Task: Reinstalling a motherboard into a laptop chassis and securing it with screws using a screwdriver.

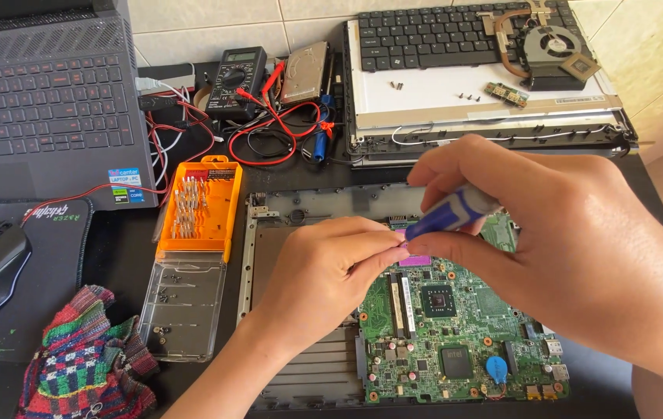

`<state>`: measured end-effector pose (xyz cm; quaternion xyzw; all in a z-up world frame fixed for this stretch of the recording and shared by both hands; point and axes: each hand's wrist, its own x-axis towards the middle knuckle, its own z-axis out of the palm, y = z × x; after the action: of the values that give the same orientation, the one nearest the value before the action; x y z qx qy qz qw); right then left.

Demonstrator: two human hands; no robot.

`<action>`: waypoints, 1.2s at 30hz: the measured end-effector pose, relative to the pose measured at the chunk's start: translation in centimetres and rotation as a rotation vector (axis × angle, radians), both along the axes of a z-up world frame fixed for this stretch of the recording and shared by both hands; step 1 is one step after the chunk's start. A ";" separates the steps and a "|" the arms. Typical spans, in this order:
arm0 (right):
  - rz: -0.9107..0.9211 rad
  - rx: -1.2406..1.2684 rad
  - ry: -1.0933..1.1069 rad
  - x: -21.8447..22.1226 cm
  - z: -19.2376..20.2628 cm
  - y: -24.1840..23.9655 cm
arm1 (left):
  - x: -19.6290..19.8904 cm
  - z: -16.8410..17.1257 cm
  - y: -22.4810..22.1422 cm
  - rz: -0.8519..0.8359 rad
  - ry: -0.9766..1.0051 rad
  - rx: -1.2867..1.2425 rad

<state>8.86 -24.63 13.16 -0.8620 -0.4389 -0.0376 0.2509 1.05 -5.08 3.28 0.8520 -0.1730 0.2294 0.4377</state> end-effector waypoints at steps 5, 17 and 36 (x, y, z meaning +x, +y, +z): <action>0.074 0.065 0.040 0.1 0.1 1.0 | 0.2 0.3 0.2 -0.008 0.151 -0.058; 0.227 0.094 0.076 0.5 -0.8 2.1 | 0.2 -1.4 1.0 0.010 0.290 -0.135; 0.226 0.092 0.096 0.4 -1.4 2.5 | 0.5 -2.5 1.2 -0.012 0.274 -0.138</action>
<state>9.26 -22.13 11.78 -0.7953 -0.5186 0.0120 0.3138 1.53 -3.88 0.82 0.8422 -0.1008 0.1196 0.5160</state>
